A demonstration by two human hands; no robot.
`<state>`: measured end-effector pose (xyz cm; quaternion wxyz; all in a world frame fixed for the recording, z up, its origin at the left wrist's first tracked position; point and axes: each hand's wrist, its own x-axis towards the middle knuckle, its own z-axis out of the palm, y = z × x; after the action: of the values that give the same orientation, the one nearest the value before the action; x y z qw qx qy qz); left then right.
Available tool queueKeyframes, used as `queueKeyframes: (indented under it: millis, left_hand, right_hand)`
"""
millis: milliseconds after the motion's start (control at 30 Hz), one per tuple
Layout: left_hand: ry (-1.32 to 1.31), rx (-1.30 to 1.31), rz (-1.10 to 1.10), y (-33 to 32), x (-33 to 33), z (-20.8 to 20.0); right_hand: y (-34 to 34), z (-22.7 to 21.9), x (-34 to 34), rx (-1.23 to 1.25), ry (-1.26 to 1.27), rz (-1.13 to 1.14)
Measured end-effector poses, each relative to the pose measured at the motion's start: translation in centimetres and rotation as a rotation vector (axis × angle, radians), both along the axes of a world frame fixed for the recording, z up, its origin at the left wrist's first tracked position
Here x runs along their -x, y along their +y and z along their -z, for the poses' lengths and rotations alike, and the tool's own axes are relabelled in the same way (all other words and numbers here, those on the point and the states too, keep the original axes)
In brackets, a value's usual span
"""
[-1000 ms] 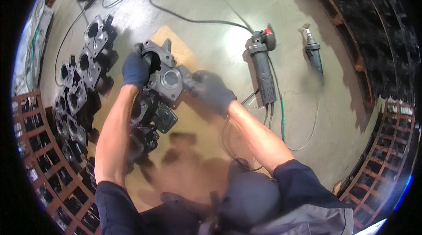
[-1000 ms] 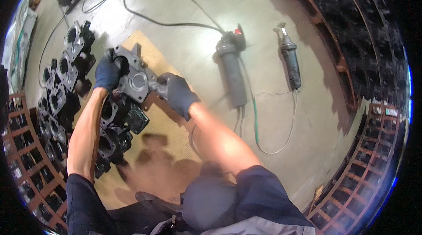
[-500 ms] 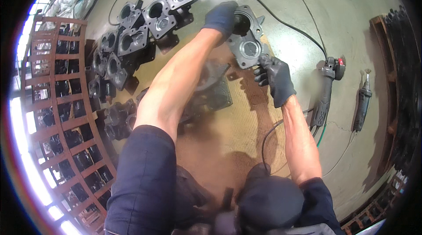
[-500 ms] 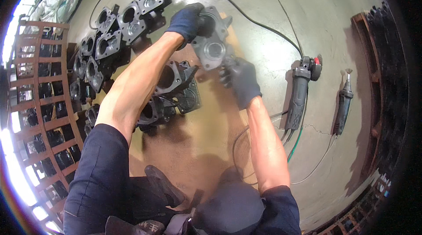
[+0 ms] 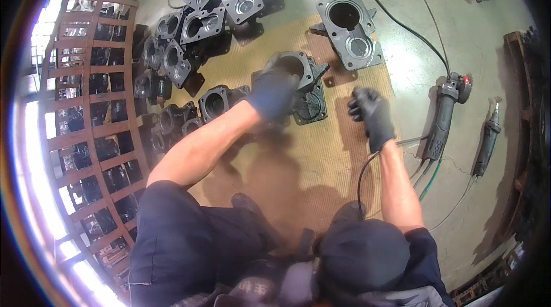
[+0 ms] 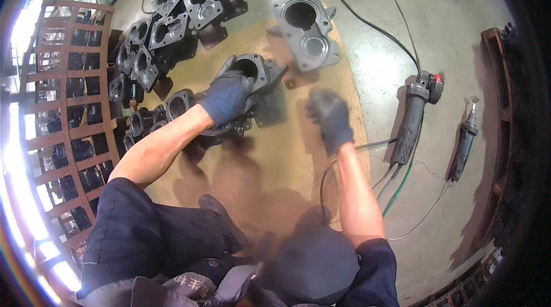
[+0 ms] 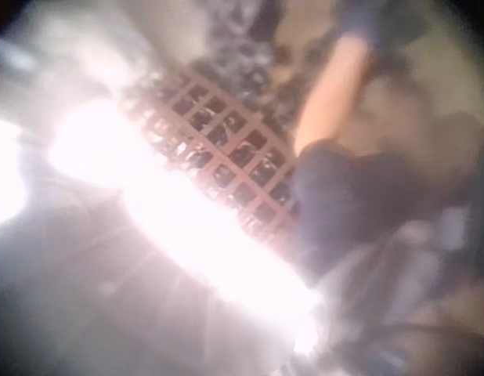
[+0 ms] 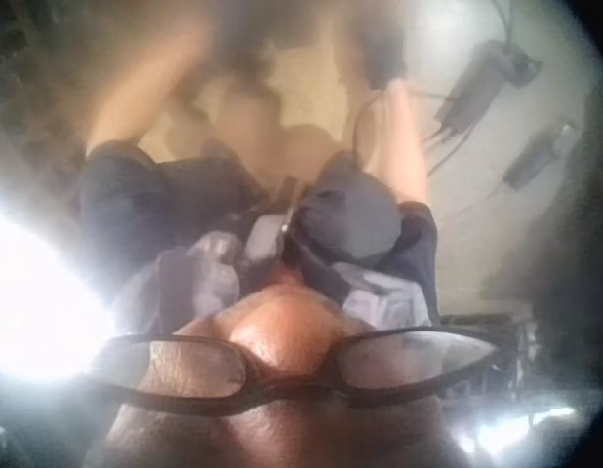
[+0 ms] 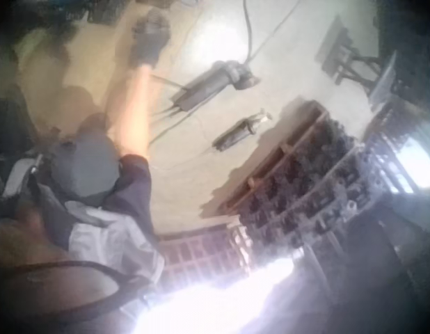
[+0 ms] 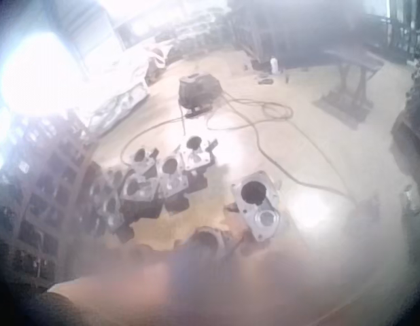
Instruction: The person sits on the floor and uses a handheld angle grinder to smooth the surfaces of several metal engine parts. They handle the parts one at a time, grinding the edges and then placing them aside.
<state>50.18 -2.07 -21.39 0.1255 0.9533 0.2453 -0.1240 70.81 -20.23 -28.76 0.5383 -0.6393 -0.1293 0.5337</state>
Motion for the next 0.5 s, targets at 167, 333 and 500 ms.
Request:
queueKeyframes:
  millis: [167, 333, 500]
  left_hand:
    - [-0.107, -0.006, -0.092, -0.6, -1.7, -0.1]
    - [-0.328, 0.011, -0.141, -2.4, -2.7, -4.6]
    - [-0.441, 0.381, -0.381, -2.7, -2.4, -5.8]
  right_hand:
    - [-4.6, 6.9, 5.3, 0.098, -0.187, -0.154]
    - [-4.9, 1.9, 5.5, -0.202, 0.233, -0.011]
    - [-5.4, -7.0, 3.2, -0.273, 0.110, -0.035]
